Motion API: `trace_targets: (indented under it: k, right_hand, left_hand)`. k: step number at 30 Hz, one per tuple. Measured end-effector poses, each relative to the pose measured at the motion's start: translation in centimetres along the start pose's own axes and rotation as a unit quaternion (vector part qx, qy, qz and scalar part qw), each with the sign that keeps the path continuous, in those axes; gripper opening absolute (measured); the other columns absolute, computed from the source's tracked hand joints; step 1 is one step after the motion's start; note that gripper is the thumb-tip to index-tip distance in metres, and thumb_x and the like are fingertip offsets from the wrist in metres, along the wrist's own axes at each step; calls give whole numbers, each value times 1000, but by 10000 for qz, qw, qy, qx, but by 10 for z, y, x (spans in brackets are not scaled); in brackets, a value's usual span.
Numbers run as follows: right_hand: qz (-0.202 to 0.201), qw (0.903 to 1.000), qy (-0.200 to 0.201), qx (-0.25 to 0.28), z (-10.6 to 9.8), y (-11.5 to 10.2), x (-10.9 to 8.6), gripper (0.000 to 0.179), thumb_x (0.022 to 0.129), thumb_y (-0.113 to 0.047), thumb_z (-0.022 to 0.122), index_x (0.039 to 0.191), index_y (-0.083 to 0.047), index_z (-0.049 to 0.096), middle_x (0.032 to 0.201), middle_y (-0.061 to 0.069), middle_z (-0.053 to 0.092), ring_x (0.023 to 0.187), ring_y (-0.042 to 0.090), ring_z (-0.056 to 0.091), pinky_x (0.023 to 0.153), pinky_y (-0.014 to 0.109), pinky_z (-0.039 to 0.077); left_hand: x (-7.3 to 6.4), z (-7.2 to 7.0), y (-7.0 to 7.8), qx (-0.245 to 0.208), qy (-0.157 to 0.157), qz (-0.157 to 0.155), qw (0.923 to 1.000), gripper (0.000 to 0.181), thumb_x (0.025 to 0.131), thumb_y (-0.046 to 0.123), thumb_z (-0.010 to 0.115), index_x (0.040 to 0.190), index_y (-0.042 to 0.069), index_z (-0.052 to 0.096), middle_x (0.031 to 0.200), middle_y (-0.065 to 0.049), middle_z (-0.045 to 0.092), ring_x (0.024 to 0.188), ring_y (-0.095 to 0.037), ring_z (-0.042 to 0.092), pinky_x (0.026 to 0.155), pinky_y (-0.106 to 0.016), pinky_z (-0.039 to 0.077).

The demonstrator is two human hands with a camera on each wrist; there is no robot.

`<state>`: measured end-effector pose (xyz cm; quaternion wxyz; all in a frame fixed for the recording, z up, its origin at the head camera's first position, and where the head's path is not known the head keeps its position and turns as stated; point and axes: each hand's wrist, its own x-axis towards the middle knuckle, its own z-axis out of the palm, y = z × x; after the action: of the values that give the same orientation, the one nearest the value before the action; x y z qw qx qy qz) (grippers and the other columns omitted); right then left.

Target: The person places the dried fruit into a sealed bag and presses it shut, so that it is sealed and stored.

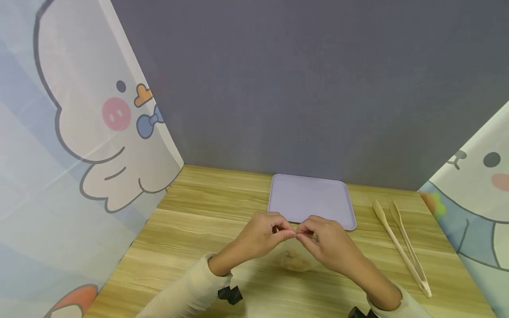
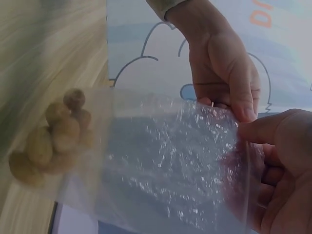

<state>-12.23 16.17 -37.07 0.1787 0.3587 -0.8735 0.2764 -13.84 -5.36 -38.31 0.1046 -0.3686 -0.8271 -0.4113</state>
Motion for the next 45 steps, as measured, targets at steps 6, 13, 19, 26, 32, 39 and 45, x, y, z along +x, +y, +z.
trace_targets:
  k: [6,13,19,26,32,39,45]
  right_hand:
    - [108,9998,-137,-36,-7,5,-7,15,85,-9,80,84,-19,69,80,-16,65,72,-8,55,59,17,49]
    - [436,9988,-187,-97,-19,22,-21,18,86,-9,79,84,-22,67,80,-19,63,72,-10,53,57,17,48]
    - [741,9969,-242,-99,-28,34,-33,19,87,-8,78,85,-24,67,80,-21,62,74,-10,54,57,18,50]
    - [588,9961,-486,440,-41,35,-48,19,88,-9,77,86,-25,66,80,-22,63,75,-10,57,56,19,49]
    - [817,9782,-1346,1352,-50,47,-63,16,96,-9,68,88,-22,63,78,-19,60,72,-8,58,55,20,47]
    - [1557,9651,-1578,1397,-25,74,-70,11,99,-14,66,88,-16,65,71,-15,60,60,-5,49,50,21,45]
    - [1940,9760,-898,424,7,99,-72,15,91,-12,75,81,-19,66,67,-15,58,60,-7,44,54,20,42]
  left_hand:
    - [0,-2,2,35,11,68,10000,9,92,19,75,88,12,76,81,1,74,67,6,53,62,-10,48]
    - [-6,-10,-3,-96,193,-249,9995,8,93,18,74,88,12,76,80,1,73,66,6,53,60,-14,50]
    - [-11,-17,-8,-340,253,-539,9976,6,92,15,75,89,11,76,80,0,73,67,5,56,61,-17,53]
    - [-17,-18,-3,-861,-90,-798,9930,7,93,15,74,87,11,74,76,-1,70,65,3,57,57,-19,53]
    - [-23,3,-6,-1532,-658,-1678,9716,11,96,20,71,89,12,73,73,0,70,60,-3,62,55,-24,56]
    - [-14,44,-47,-575,-676,-1310,9874,11,97,21,70,88,14,73,71,7,67,61,7,52,55,-13,47]
    - [-1,63,-70,394,-812,-1389,9862,11,98,23,68,92,15,71,76,10,66,64,5,51,59,-12,46]
